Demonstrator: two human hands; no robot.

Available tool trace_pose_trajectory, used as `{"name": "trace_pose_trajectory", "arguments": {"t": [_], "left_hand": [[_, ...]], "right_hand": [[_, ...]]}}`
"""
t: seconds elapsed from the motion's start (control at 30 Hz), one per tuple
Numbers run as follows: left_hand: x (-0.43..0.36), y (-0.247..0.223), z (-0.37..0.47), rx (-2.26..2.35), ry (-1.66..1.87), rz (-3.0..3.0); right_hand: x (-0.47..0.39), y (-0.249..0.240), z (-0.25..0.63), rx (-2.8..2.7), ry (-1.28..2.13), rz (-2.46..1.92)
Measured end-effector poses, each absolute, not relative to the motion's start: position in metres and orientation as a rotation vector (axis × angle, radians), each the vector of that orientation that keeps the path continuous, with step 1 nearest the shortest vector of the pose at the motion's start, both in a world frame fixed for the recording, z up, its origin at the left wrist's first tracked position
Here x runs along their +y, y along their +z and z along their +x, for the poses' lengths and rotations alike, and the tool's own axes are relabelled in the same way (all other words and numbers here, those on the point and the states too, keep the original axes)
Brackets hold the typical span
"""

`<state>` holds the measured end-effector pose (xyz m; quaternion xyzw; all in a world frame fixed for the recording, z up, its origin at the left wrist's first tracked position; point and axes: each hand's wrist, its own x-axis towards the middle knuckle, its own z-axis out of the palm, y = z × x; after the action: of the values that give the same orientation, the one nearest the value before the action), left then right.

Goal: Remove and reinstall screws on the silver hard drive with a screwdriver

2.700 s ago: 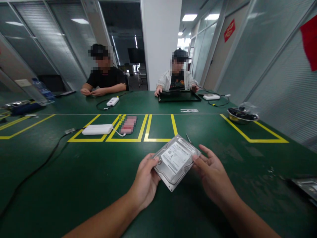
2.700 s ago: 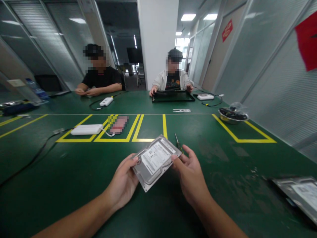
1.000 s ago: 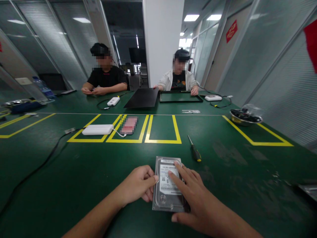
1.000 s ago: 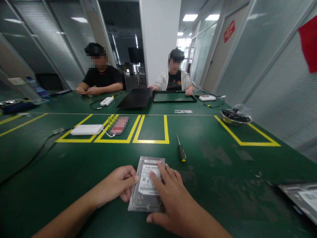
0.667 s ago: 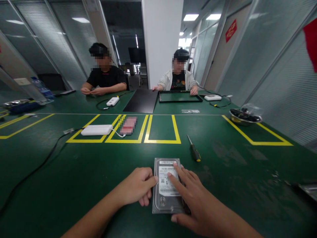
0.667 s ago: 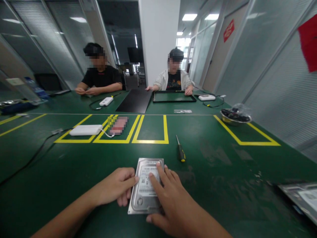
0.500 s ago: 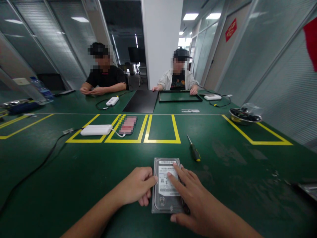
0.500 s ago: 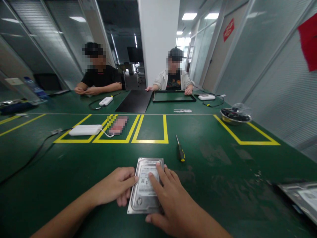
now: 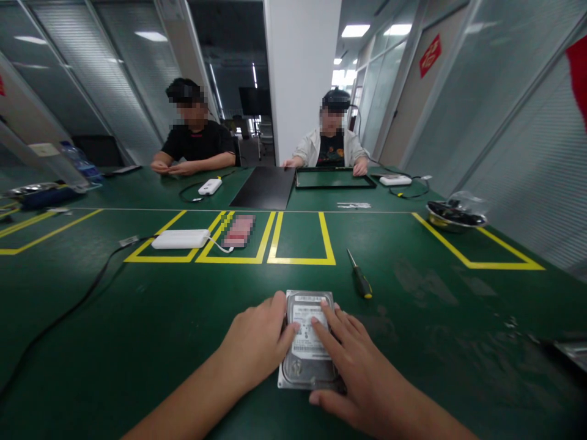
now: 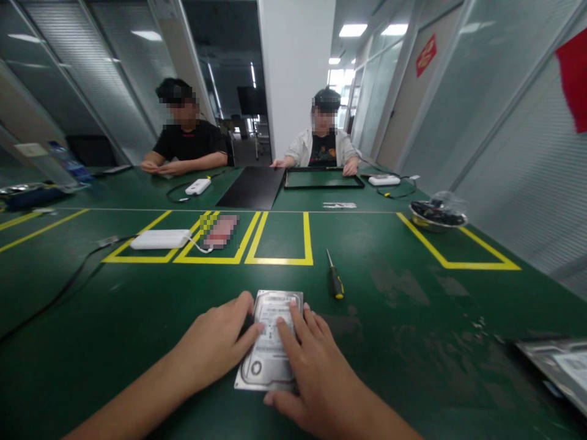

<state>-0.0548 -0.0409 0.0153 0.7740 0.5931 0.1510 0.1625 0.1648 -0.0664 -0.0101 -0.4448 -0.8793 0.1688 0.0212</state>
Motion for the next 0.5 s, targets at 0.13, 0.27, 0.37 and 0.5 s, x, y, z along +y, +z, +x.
{"name": "trace_pose_trajectory", "arguments": {"t": [0.13,0.27,0.37,0.5], "left_hand": [[-0.047,0.027,-0.040,1.784,0.191,2.462],[-0.047,0.019,-0.031,1.714,0.206,2.574],[-0.043,0.003,-0.032,1.557,0.246,2.576],[-0.040,-0.010,-0.036,1.484,0.263,2.465]], "right_hand": [[-0.066,-0.013,0.158,-2.719,0.494,-1.401],[-0.064,-0.004,0.158,-2.725,0.502,-1.411],[-0.064,0.012,0.170,-2.759,0.586,-1.379],[-0.072,0.029,0.207,-2.644,0.607,-1.439]]}}
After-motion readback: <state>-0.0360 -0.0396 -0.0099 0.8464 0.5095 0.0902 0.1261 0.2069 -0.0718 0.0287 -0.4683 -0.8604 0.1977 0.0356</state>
